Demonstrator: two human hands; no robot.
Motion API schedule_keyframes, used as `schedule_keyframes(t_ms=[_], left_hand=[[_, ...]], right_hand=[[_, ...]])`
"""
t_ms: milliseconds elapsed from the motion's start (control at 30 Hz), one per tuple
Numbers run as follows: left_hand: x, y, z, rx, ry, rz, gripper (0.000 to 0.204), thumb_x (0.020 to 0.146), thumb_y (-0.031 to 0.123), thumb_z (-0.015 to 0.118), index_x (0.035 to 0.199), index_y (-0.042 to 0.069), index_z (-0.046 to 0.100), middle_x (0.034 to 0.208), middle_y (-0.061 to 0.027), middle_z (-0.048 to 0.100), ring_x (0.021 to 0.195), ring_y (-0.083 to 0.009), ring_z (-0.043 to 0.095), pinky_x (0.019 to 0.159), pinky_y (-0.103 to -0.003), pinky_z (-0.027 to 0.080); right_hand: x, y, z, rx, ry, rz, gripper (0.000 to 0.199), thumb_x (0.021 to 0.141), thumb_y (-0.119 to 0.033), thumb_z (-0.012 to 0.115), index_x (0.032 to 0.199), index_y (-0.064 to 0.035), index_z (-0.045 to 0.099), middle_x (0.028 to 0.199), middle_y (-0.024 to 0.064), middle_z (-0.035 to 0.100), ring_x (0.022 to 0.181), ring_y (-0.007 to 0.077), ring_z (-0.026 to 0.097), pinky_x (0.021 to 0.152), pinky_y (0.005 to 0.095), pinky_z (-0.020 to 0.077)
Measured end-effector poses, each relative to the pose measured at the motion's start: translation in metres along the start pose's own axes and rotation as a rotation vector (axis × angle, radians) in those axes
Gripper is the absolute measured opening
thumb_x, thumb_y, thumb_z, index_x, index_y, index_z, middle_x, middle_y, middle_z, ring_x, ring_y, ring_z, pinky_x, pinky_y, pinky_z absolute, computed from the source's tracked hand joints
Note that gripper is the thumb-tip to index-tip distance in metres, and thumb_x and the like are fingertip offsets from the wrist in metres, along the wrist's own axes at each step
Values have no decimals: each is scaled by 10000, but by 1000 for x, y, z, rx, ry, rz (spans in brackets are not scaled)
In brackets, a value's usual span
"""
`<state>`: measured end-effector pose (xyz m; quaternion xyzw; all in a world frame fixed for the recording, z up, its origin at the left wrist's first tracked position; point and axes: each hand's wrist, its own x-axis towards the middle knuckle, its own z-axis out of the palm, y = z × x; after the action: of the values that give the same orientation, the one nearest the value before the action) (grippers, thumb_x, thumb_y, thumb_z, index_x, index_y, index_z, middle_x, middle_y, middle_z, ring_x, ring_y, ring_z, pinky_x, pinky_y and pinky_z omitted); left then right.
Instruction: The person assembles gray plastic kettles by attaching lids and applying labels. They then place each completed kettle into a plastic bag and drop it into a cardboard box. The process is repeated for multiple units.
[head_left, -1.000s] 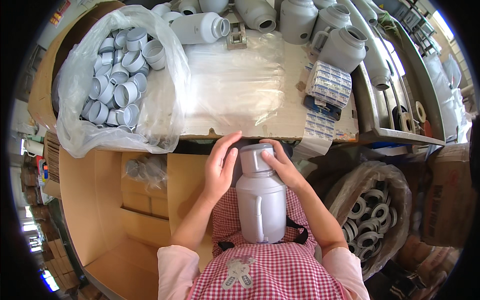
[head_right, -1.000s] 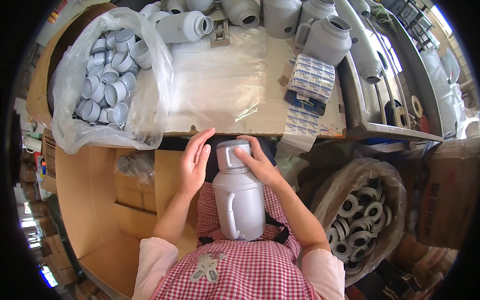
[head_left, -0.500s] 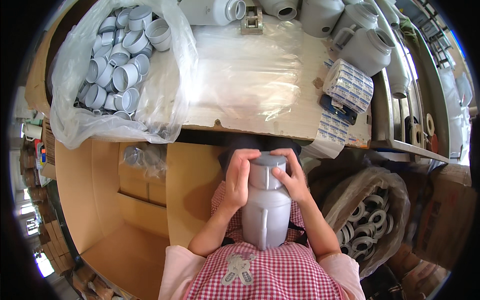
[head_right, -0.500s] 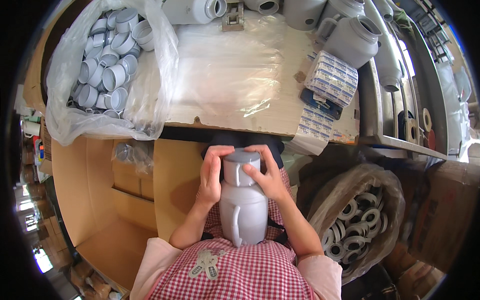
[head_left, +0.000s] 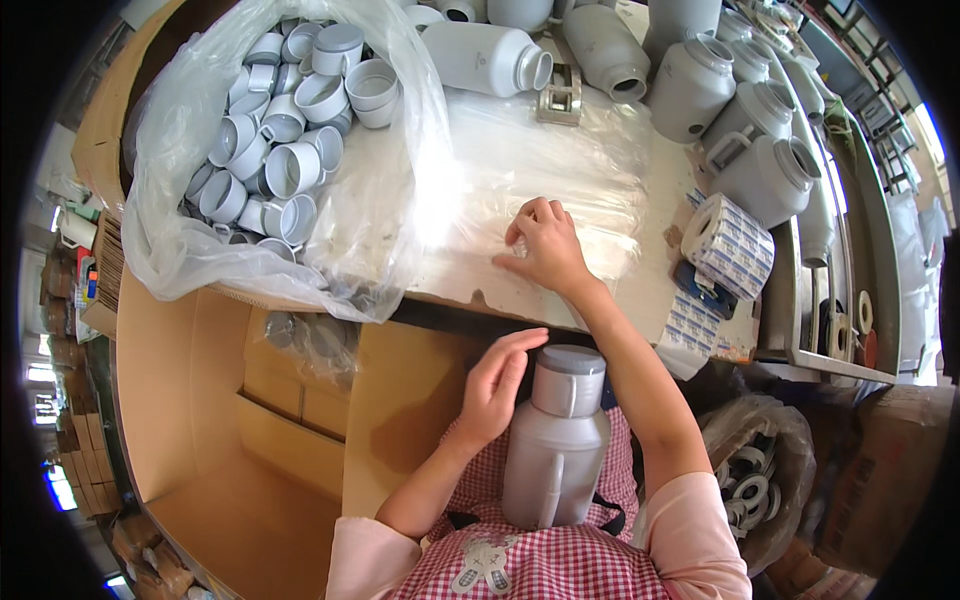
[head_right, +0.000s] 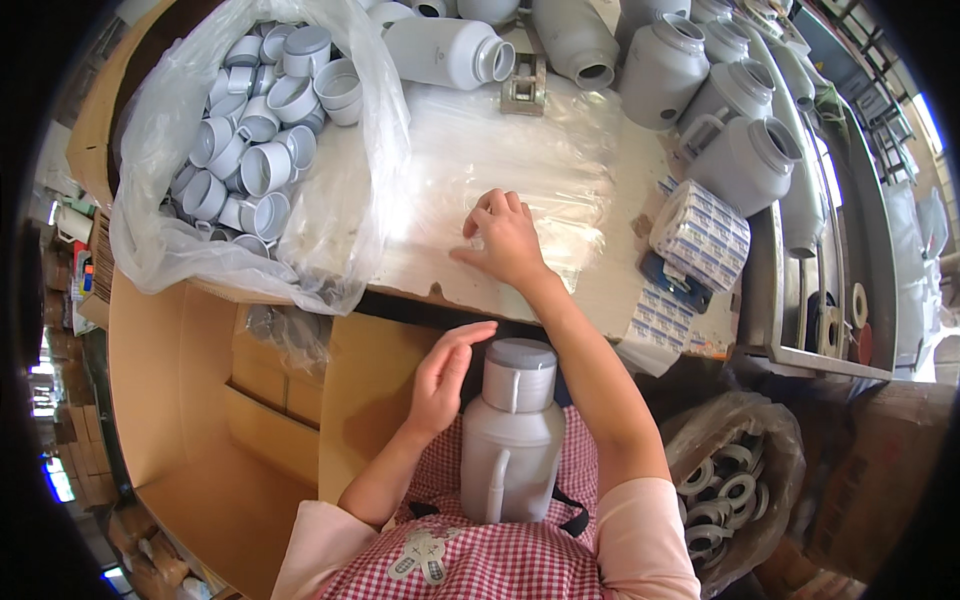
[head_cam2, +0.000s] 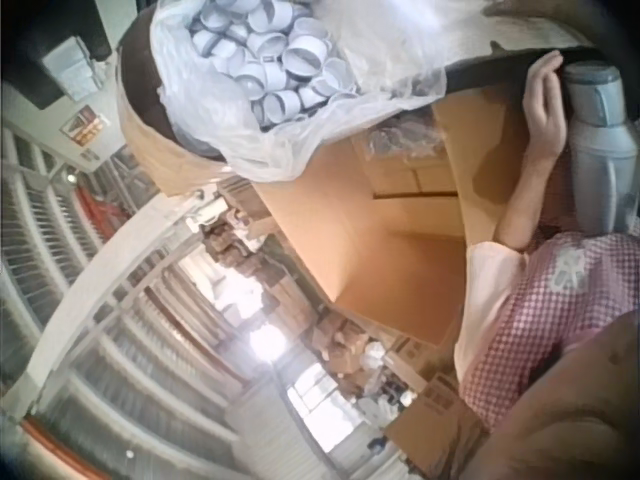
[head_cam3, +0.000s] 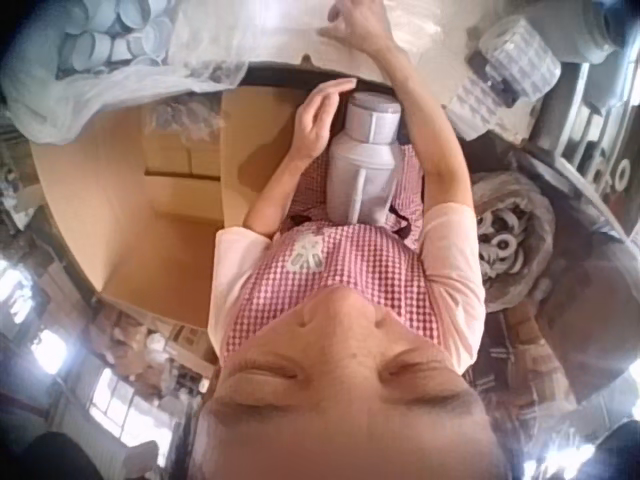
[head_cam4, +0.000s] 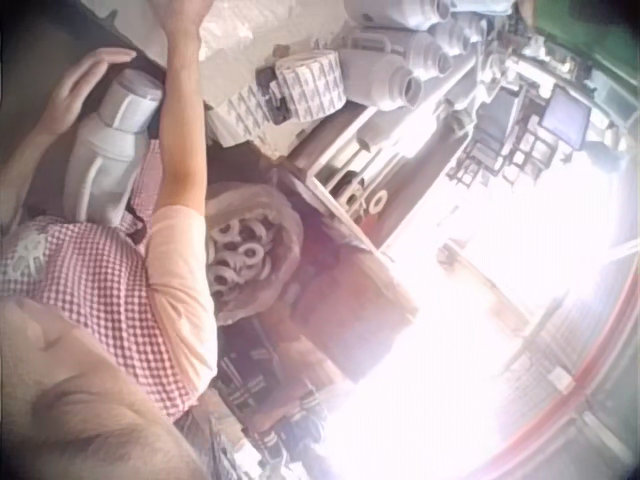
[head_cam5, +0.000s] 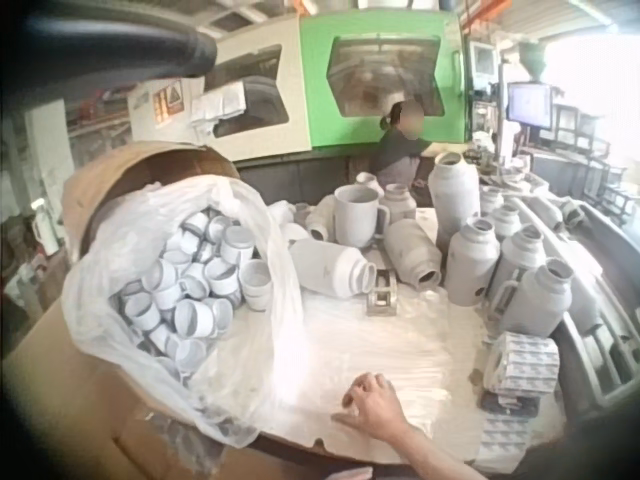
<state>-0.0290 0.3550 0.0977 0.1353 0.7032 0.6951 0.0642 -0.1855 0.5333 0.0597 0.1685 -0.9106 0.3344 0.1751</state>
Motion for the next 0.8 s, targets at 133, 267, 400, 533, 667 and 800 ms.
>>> schedule_keyframes(t_ms=[133, 267, 400, 533, 667, 800], left_hand=[[23, -5, -44, -43, 190, -203, 347, 1137, 196, 475, 1257, -58, 679, 1249, -122, 722, 1134, -194, 684, 1011, -322, 521], [79, -30, -42, -155, 246, -195, 368, 1101, 221, 580, 1260, -99, 666, 1235, -165, 724, 1163, -216, 684, 1061, -350, 517], [141, -55, -13, -525, 227, -355, 333, 1053, 193, 667, 1234, -86, 654, 1229, -171, 711, 1158, -208, 680, 1077, -351, 521], [149, -54, -4, -800, 157, -278, 205, 1038, 171, 686, 1123, -7, 632, 1205, -151, 704, 1148, -197, 676, 1076, -349, 528], [111, -46, -42, -1536, -251, -138, 236, 1135, 298, 495, 976, 133, 555, 728, 21, 573, 649, -97, 527, 672, -275, 499], [57, -48, -53, -373, -15, -240, 361, 1139, 305, 479, 848, 112, 570, 679, 43, 504, 610, -64, 441, 596, -246, 402]], right_hand=[[19, 18, 5, 184, -117, 139, 138, 871, -173, 781, 903, -39, 773, 1018, 129, 712, 909, 358, 612, 869, 454, 518], [15, 14, -14, 596, 61, 421, 173, 889, -173, 778, 981, -30, 809, 1025, 115, 747, 952, 323, 655, 868, 408, 540], [14, -4, -15, 266, 194, 63, 174, 945, -196, 773, 1002, -38, 819, 1085, 93, 761, 970, 219, 675, 863, 337, 533], [20, -5, -28, 1089, 331, 807, 318, 1047, -279, 668, 924, -6, 775, 920, 39, 705, 870, 174, 667, 822, 347, 547], [-11, 21, -87, 2158, -13, 265, 358, 1093, -444, 554, 949, -127, 638, 690, -44, 549, 502, 61, 386, 466, 249, 298], [-99, 16, -128, 441, -402, 483, 422, 1009, -456, 700, 792, -95, 685, 652, -45, 540, 576, 68, 425, 527, 256, 328]])
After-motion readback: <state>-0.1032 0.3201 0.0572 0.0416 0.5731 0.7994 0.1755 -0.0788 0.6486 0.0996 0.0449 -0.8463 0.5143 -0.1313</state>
